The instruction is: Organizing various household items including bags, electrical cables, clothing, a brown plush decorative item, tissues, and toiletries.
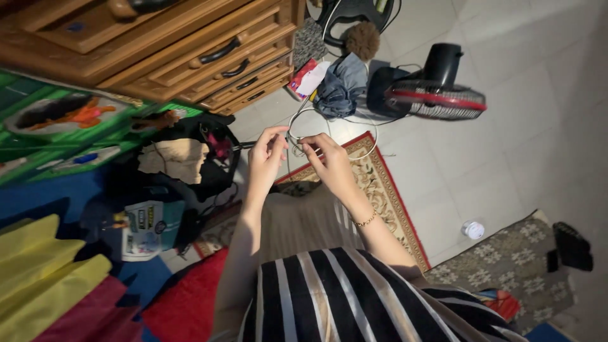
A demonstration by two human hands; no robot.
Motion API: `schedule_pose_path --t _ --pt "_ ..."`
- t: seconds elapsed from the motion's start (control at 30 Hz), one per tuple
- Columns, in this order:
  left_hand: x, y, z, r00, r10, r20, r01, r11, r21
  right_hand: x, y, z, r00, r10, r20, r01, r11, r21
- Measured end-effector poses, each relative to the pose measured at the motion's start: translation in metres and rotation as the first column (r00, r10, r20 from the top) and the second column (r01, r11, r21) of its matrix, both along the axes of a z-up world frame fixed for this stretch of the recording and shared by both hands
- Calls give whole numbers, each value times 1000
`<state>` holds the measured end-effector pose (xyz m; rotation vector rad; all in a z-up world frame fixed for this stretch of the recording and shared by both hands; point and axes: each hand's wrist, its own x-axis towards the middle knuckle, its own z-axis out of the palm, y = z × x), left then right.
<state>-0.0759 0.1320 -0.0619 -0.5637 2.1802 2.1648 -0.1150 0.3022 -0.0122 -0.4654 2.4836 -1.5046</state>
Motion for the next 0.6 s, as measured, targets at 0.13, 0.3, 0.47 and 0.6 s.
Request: schedule_pose_path --t 0.13,0.3,0.47,0.6 --pt "-21 46 -24 998 64 22 -66 994 91 -34 43 -16 992 84 -95 -79 995 56" --pt "-36 97 -66 995 96 41 -101 988 118 -68 91 -36 988 102 118 -110 992 67" --pt "-41 131 -116 986 138 89 -151 973 173 -90 132 -103 990 97 102 -110 985 132" --pt "-35 142 -171 976 144 162 -180 955 237 -100 144 -164 989 70 132 -91 982 168"
